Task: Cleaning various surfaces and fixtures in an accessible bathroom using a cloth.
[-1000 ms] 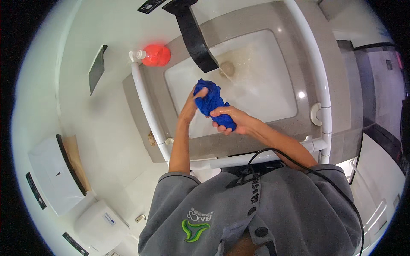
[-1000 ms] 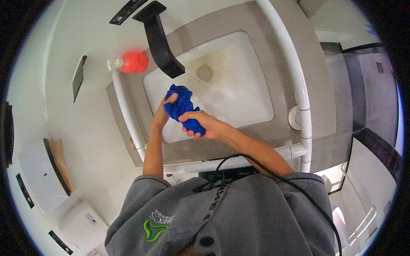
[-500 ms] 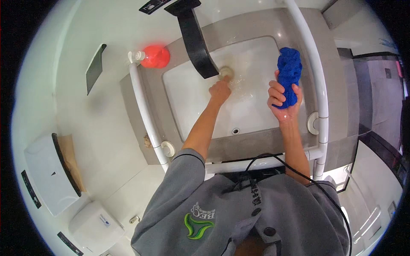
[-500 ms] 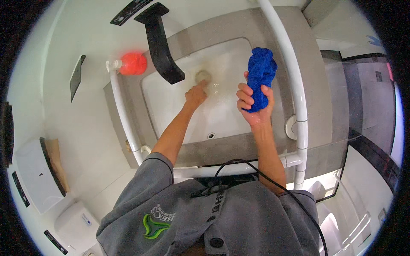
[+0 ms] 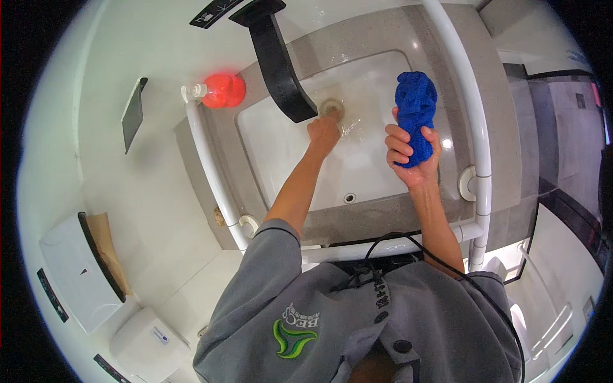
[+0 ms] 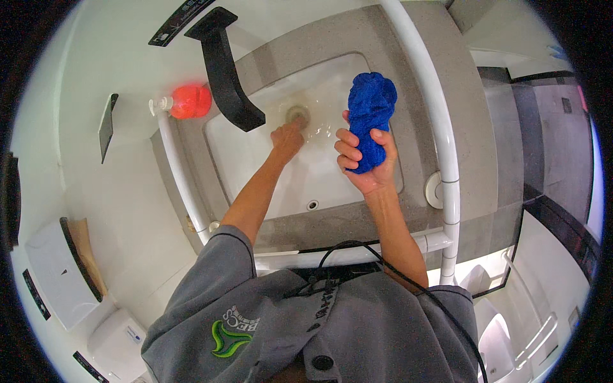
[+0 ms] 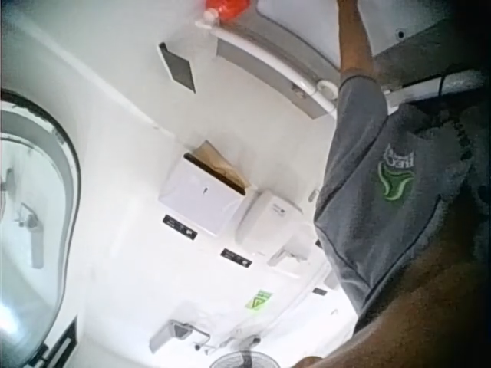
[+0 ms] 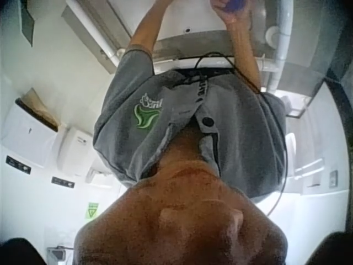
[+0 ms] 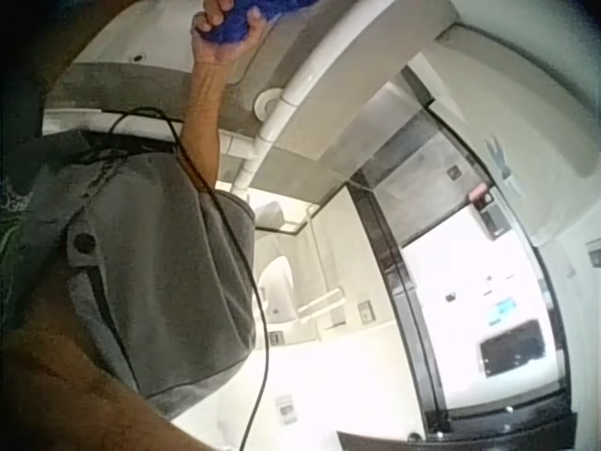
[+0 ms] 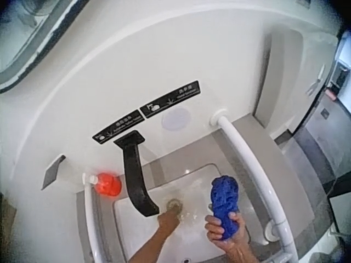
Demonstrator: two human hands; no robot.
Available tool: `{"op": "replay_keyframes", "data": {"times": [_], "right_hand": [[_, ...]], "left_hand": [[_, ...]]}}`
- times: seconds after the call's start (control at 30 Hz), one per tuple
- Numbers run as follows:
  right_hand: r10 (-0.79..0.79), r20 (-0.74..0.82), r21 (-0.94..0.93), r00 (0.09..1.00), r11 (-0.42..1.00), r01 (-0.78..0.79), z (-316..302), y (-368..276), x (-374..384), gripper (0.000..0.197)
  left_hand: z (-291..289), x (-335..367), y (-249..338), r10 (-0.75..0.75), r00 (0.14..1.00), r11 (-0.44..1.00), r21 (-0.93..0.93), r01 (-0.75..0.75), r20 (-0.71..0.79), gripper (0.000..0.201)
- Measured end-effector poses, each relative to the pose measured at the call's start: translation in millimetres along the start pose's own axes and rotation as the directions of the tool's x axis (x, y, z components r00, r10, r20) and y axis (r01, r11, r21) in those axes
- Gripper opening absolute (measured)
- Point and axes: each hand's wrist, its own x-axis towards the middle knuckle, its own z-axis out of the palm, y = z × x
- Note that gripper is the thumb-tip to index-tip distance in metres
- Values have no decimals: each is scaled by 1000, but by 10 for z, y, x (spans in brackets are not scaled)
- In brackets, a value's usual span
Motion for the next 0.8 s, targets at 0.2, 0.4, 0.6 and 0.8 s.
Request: {"op": "replay_keyframes", "data": {"times": [0.2,0.4,0.6,0.8], "right_hand": [[-13,14,36,1000,999,13,-23,-16,-4,52],[73,-15,109,997,992,-71,-51,110,-15,50],[577,20,249,816,788,-563,-186,732,-132,45],[613,-89,-16,785,787,-617,-89,692,-162,41]], "left_hand": [[1,123,-16,-81,976,997,7,81,200,35],[38,-121,-118,-16,989,625,-771,124,146,49],[-696,-687,534,561,823,-693,-591,413,-84,69],[-952,-1011,328,231,947,-855,-511,88,-223,63]]}}
